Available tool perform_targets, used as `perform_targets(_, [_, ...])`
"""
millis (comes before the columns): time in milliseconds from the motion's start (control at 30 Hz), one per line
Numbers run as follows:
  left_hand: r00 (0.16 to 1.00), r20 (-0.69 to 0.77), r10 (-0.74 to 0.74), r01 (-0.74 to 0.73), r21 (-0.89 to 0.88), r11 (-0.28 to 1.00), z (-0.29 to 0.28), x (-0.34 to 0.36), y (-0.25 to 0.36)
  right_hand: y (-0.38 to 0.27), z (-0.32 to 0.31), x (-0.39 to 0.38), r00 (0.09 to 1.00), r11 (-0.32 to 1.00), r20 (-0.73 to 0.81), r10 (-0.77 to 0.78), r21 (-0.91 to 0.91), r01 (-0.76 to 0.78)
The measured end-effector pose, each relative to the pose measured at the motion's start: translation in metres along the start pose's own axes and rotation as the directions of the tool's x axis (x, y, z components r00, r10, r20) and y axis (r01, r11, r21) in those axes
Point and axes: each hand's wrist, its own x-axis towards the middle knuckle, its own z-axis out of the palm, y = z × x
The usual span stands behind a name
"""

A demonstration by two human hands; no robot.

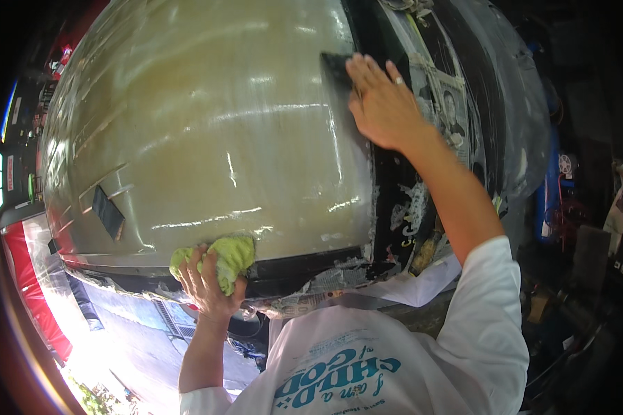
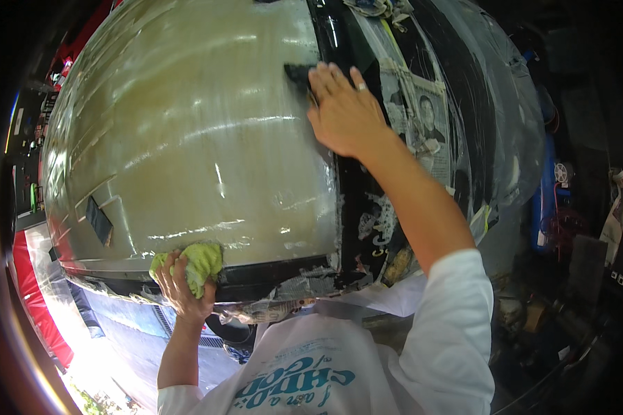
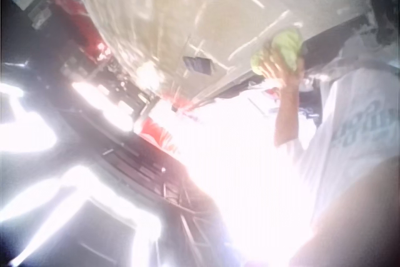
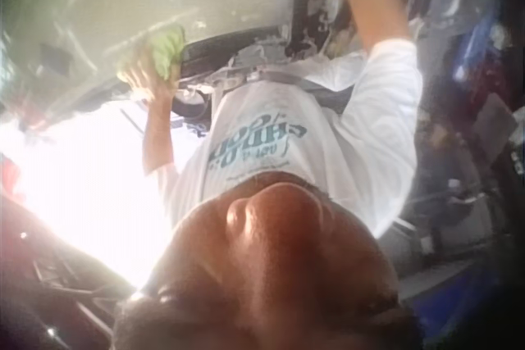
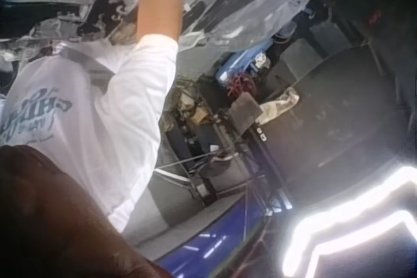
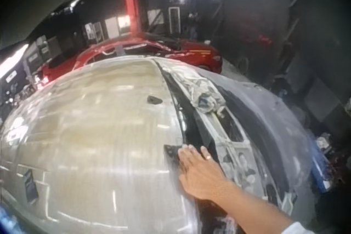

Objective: The person sands the surface of a car hood using a sanding block and wipes the area with a cloth. The hood is partially masked with tape and newspaper. The person repeatedly sands and wipes the same region.

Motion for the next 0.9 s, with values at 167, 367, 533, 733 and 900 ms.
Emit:
perform_targets(167, [1.000, 0.006, -0.003, 0.003, 0.017, 1.000, -0.004, 0.001, 0.002, -0.004, 0.006, -0.024, 1.000, 0.999, -0.008, -0.029, 0.025, 0.030])
perform_targets(367, [1.000, -0.009, 0.005, -0.005, 0.003, 1.000, -0.001, 0.004, 0.003, -0.002, -0.003, 0.006, 1.000, 0.999, 0.009, -0.002, -0.037, 0.003])
perform_targets(533, [1.000, -0.003, 0.004, -0.004, 0.018, 1.000, -0.003, 0.002, 0.003, -0.005, 0.001, -0.021, 0.998, 0.999, -0.031, -0.049, 0.004, 0.049])
perform_targets(733, [1.000, -0.003, 0.001, -0.001, 0.025, 1.000, -0.004, -0.003, 0.001, -0.006, 0.008, -0.016, 0.996, 0.990, -0.045, -0.076, 0.117, 0.080])
perform_targets(900, [1.000, -0.009, 0.011, -0.011, -0.001, 1.000, 0.000, 0.003, 0.002, 0.004, -0.003, 0.007, 0.999, 0.996, -0.033, 0.018, 0.083, -0.015])
